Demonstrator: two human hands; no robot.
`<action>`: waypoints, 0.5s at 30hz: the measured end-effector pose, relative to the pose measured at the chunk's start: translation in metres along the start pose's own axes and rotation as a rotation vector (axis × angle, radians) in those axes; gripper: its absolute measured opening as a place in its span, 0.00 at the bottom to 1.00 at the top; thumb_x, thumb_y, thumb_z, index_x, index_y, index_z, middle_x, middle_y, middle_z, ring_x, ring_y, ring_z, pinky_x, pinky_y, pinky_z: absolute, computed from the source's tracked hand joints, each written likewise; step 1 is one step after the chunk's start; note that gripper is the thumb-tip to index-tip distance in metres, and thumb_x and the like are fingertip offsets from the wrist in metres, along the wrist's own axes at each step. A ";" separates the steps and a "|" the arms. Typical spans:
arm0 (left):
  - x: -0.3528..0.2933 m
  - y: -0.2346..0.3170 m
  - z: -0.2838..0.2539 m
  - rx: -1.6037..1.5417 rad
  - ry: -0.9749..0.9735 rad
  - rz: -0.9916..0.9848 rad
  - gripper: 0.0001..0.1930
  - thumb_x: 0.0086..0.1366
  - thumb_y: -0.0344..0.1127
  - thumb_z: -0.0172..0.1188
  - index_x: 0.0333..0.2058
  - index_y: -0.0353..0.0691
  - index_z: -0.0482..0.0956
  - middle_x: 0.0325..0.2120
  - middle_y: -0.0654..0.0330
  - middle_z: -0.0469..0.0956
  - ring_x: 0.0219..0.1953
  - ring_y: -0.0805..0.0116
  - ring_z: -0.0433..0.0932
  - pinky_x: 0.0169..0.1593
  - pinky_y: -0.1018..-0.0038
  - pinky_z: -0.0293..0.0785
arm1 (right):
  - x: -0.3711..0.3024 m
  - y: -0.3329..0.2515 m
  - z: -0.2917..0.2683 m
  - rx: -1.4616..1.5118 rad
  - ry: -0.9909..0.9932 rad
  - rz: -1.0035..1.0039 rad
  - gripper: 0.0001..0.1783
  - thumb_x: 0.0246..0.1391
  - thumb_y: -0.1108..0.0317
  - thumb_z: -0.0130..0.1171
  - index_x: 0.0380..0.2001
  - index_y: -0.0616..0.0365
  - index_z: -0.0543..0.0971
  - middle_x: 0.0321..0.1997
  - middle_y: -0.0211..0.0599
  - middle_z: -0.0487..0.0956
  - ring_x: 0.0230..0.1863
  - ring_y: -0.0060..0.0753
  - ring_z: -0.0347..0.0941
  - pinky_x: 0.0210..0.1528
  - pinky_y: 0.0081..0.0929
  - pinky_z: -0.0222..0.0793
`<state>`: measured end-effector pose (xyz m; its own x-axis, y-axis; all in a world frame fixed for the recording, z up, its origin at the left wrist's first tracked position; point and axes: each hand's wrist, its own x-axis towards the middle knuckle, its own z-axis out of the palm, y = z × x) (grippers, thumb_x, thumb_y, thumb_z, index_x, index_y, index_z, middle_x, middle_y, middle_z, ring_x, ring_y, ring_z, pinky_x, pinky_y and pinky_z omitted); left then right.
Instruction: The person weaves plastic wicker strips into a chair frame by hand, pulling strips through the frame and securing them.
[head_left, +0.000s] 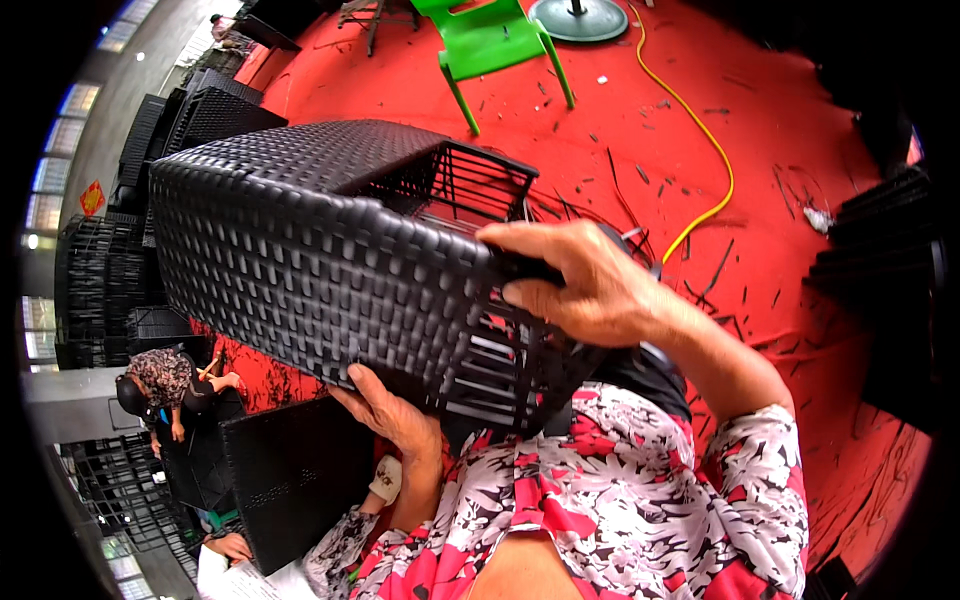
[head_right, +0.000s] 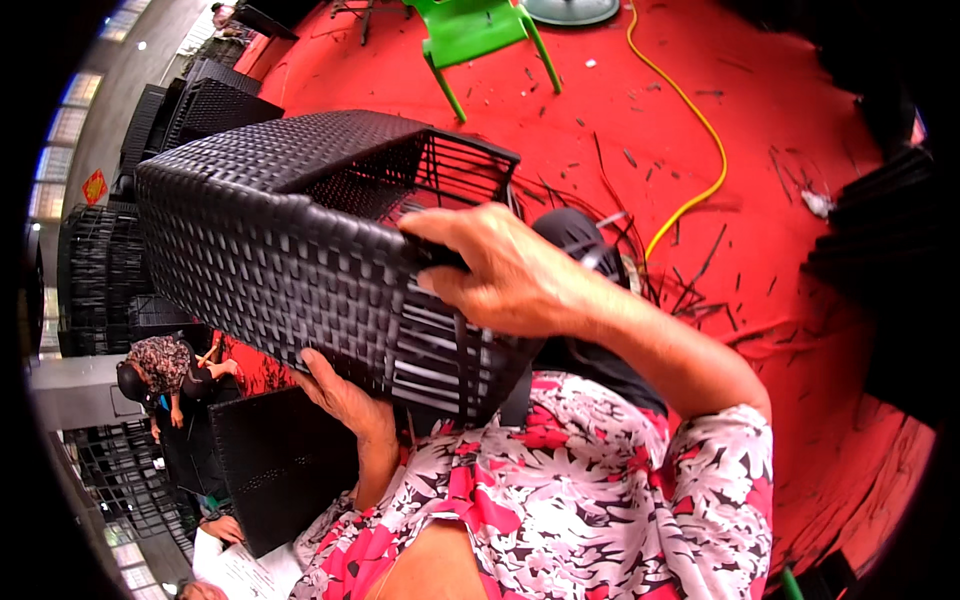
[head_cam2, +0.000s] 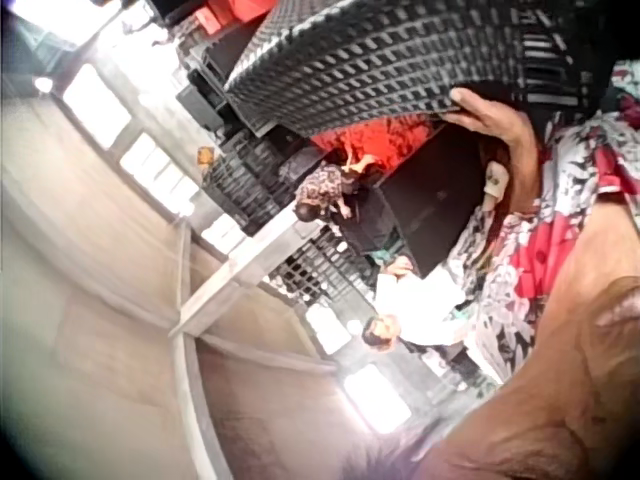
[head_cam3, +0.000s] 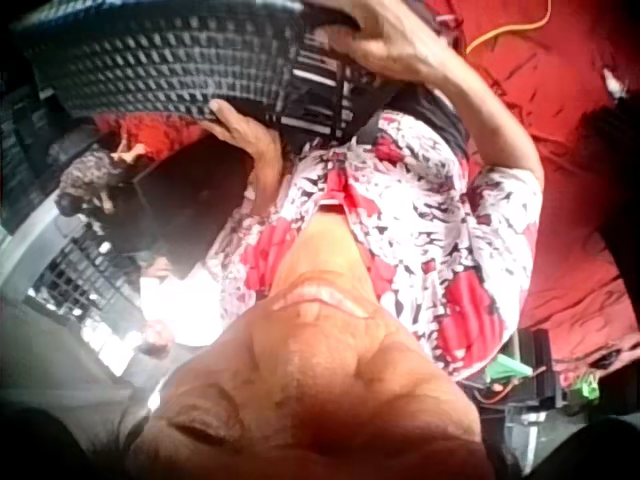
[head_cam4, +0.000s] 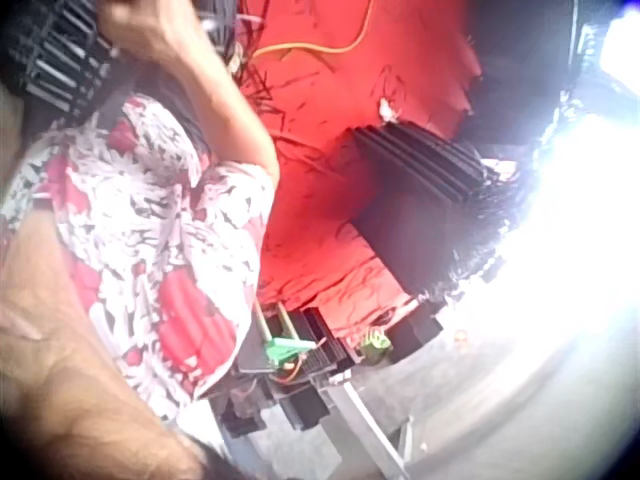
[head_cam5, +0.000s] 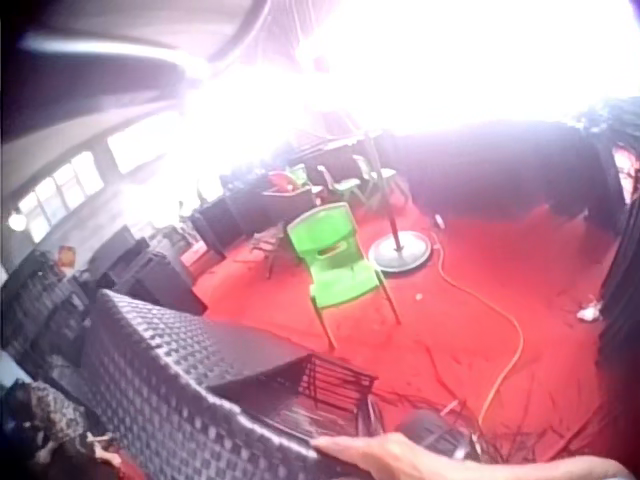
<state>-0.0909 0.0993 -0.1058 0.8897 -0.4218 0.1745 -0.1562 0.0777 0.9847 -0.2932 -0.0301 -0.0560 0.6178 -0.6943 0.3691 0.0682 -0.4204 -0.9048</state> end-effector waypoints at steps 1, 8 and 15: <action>0.002 -0.006 -0.006 0.015 -0.028 0.015 0.35 0.66 0.48 0.51 0.61 0.27 0.53 0.58 0.45 0.60 0.53 0.59 0.67 0.57 0.68 0.63 | -0.002 -0.005 0.000 -0.014 -0.013 0.020 0.23 0.44 0.74 0.56 0.45 0.73 0.69 0.36 0.60 0.76 0.43 0.58 0.74 0.42 0.38 0.68; 0.008 -0.010 -0.016 -0.058 -0.114 0.035 0.31 0.66 0.44 0.51 0.60 0.29 0.56 0.54 0.46 0.65 0.51 0.61 0.68 0.54 0.68 0.65 | -0.035 -0.005 0.015 0.038 0.038 0.083 0.27 0.48 0.74 0.58 0.53 0.65 0.67 0.39 0.48 0.76 0.40 0.41 0.76 0.44 0.29 0.68; 0.019 0.001 -0.006 -0.065 -0.296 0.193 0.30 0.67 0.42 0.50 0.61 0.31 0.54 0.56 0.53 0.64 0.55 0.63 0.64 0.60 0.70 0.56 | -0.040 -0.009 0.014 0.138 0.090 0.267 0.24 0.52 0.73 0.56 0.53 0.65 0.67 0.40 0.43 0.75 0.40 0.34 0.72 0.46 0.27 0.66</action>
<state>-0.0716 0.0973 -0.1013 0.6821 -0.6365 0.3600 -0.2734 0.2346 0.9328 -0.3080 0.0097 -0.0659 0.5565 -0.8212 0.1262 0.0227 -0.1368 -0.9903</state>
